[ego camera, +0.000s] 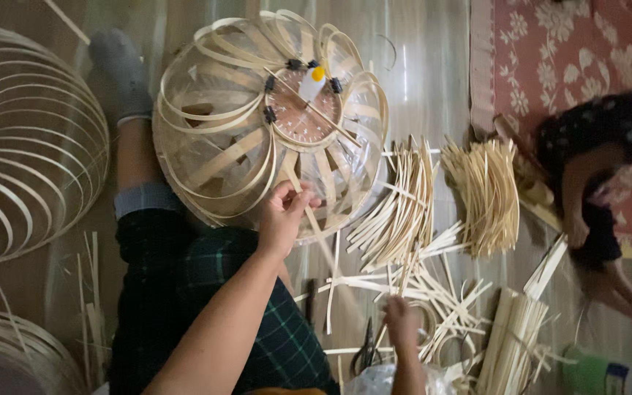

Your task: The person sits on the floor and assembles a spherical bamboo basket frame. They insert thin bamboo strips into the frame, apply glue from a bottle, and use a wooden mallet to tap the strips into place. Another person is visible in the background working on similar materials.

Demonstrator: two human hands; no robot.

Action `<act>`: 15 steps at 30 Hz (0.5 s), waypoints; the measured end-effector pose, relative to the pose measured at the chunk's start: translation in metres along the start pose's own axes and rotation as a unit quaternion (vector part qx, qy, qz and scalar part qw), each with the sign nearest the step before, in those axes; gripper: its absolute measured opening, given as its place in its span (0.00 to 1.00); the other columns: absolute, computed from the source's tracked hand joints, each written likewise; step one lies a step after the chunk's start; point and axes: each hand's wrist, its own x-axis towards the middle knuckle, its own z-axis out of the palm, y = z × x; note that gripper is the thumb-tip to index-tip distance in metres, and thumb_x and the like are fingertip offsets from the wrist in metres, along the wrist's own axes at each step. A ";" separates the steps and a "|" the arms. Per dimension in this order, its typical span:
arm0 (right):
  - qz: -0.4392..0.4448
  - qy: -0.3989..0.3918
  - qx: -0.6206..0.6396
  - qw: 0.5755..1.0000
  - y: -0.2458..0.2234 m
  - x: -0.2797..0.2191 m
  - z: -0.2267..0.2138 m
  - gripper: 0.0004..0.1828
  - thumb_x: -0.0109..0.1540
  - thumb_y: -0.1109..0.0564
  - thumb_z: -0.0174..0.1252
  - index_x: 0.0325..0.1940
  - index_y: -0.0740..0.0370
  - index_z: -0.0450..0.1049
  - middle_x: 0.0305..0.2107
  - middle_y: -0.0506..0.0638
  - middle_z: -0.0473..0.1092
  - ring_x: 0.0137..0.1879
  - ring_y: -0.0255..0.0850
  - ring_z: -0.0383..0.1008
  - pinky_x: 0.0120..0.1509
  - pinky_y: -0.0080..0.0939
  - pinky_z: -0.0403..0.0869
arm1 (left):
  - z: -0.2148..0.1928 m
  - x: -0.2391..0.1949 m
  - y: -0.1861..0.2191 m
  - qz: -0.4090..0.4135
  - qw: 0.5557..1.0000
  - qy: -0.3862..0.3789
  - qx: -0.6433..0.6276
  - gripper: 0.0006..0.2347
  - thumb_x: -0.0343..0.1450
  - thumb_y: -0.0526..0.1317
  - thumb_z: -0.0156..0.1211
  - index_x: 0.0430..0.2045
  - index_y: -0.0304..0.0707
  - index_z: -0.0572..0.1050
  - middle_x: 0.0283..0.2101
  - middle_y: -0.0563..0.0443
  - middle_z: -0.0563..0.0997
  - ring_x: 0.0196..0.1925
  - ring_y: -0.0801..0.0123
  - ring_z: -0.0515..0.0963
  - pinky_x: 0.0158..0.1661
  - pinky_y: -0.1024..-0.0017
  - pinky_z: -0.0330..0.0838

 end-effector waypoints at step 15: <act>-0.199 -0.157 0.049 0.966 -0.184 0.027 0.095 0.21 0.63 0.60 0.62 0.61 0.62 0.76 0.29 0.45 0.77 0.37 0.31 0.76 0.43 0.32 0.75 | 0.011 0.007 0.007 0.243 0.924 0.105 0.275 0.23 0.71 0.30 0.54 0.64 0.31 0.61 0.52 0.41 0.77 0.52 0.56 0.78 0.51 0.64 0.74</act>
